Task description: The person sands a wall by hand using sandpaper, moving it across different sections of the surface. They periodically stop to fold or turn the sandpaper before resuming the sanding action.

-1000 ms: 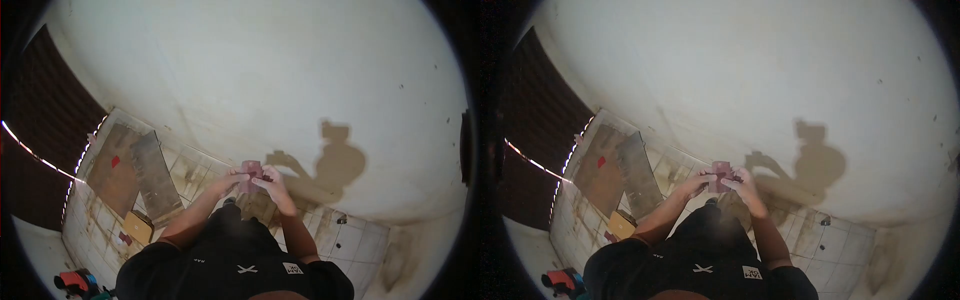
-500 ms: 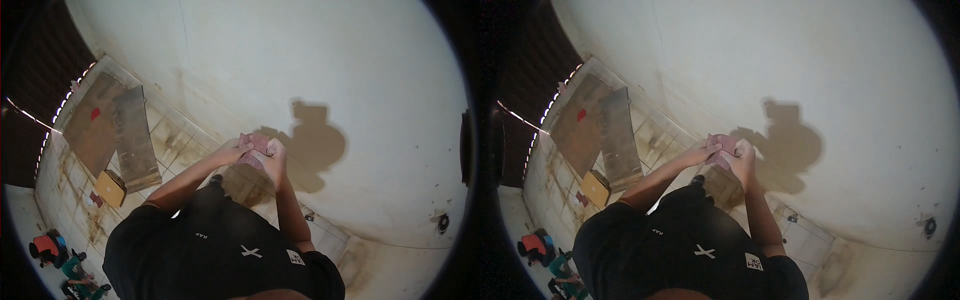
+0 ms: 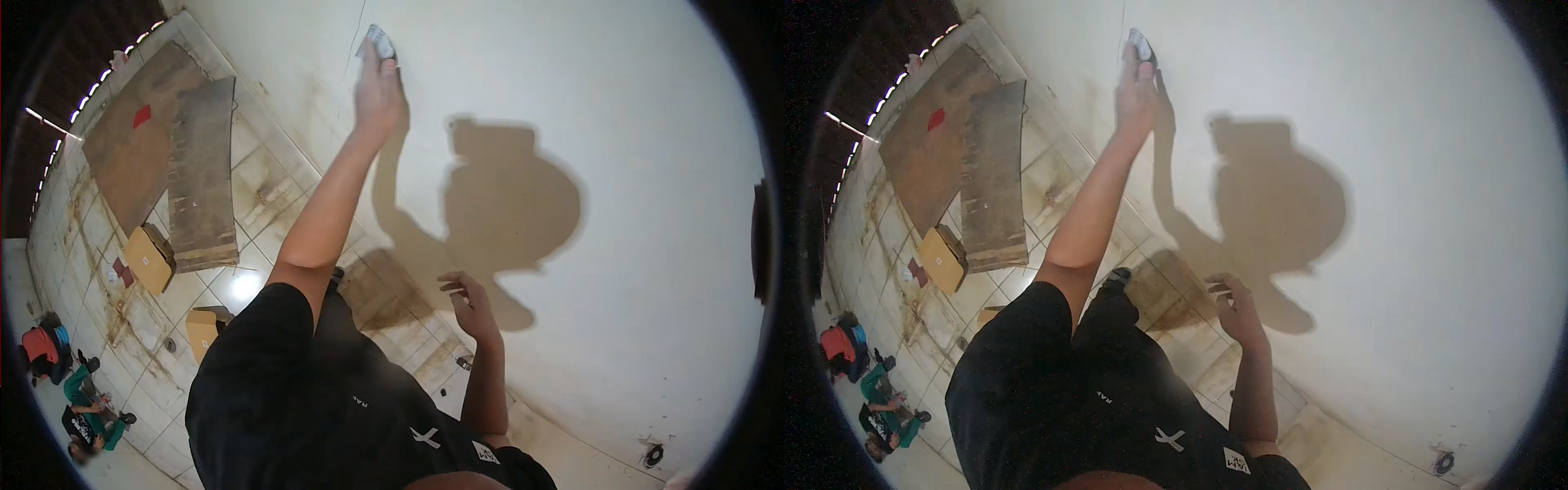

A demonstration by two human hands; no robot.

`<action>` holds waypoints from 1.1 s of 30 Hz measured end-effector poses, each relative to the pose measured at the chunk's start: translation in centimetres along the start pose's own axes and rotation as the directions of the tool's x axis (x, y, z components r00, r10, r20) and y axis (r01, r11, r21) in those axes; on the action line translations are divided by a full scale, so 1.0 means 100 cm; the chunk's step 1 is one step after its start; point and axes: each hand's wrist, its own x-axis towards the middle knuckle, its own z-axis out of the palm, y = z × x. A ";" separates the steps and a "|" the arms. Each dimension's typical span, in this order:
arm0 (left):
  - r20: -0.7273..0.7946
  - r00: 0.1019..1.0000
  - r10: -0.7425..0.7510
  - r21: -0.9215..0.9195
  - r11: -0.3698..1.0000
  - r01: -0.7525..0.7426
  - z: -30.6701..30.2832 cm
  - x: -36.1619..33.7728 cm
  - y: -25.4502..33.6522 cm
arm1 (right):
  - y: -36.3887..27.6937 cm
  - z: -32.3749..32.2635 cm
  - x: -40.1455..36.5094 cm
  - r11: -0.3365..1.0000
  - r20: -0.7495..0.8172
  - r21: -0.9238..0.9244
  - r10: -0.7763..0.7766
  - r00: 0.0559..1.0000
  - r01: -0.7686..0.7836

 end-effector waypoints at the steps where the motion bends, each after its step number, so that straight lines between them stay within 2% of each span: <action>1: -0.009 0.993 0.119 0.145 0.983 -0.117 0.023 -0.009 -0.008 | 0.002 0.001 0.004 1.000 0.003 0.010 0.002 1.000 -0.002; 5: 0.125 0.982 0.139 -0.039 0.990 -0.135 0.057 -0.116 0.003 | 0.001 0.021 0.009 0.999 0.028 0.031 0.005 1.000 -0.006; 7: 0.273 0.957 0.094 -0.201 0.979 -0.039 0.045 -0.164 0.011 | 0.000 0.024 0.013 1.000 0.022 0.009 0.001 1.000 -0.001; 10: 0.136 0.989 -0.065 -0.241 0.966 0.097 0.034 -0.148 0.002 | -0.006 0.012 0.016 1.000 0.000 -0.014 0.006 1.000 -0.006; 13: 0.027 0.981 -0.191 -0.241 0.951 0.191 0.001 -0.117 0.007 | 0.004 -0.006 0.018 0.998 -0.078 -0.053 -0.046 0.996 0.042; 14: 0.001 0.980 -0.199 -0.202 0.960 0.195 -0.009 -0.077 0.014 | 0.005 -0.014 0.018 0.997 -0.076 -0.073 -0.040 0.996 0.035; 15: -0.075 0.979 -0.190 -0.263 0.951 0.164 -0.010 -0.049 0.009 | 0.005 -0.021 0.019 0.996 -0.074 -0.089 -0.027 0.997 0.021; 17: 0.069 0.938 -0.339 -0.351 0.872 0.341 -0.012 -0.014 -0.004 | 0.001 -0.025 0.015 0.997 -0.094 -0.076 -0.031 0.995 0.024; 19: 0.090 0.955 -0.284 -0.326 0.897 0.298 -0.005 -0.006 -0.002 | -0.013 -0.030 0.011 0.997 -0.145 -0.034 -0.080 0.986 0.076; 21: -0.019 0.999 -0.032 -0.187 0.982 0.028 0.027 -0.011 0.003 | -0.010 -0.031 0.008 0.996 -0.173 -0.067 -0.070 0.982 0.060; 24: -0.080 0.997 0.016 -0.065 0.998 -0.021 0.043 -0.031 0.003 | -0.008 -0.031 0.002 0.995 -0.165 -0.094 -0.060 0.984 0.045; 26: -0.032 0.995 -0.094 -0.147 0.985 0.088 0.047 -0.051 0.016 | 0.005 -0.028 -0.002 0.999 -0.157 -0.039 -0.040 0.987 0.034; 28: 0.025 0.994 -0.104 -0.147 0.983 0.106 0.056 -0.088 0.033 | 0.022 -0.021 -0.003 0.999 -0.141 0.024 -0.019 0.990 0.022; 30: 0.126 0.990 -0.069 -0.196 0.976 0.093 0.056 -0.136 0.056 | 0.026 -0.016 0.001 0.999 -0.101 0.049 -0.001 0.995 0.006; 32: 0.287 0.954 -0.089 -0.294 0.939 0.177 0.048 -0.186 0.068 | 0.025 -0.013 0.010 0.999 -0.063 0.036 -0.012 0.998 0.014; 33: 0.358 0.925 -0.129 -0.417 0.864 0.282 0.046 -0.207 0.071 | 0.020 -0.014 0.014 1.000 -0.049 0.008 -0.029 0.998 0.030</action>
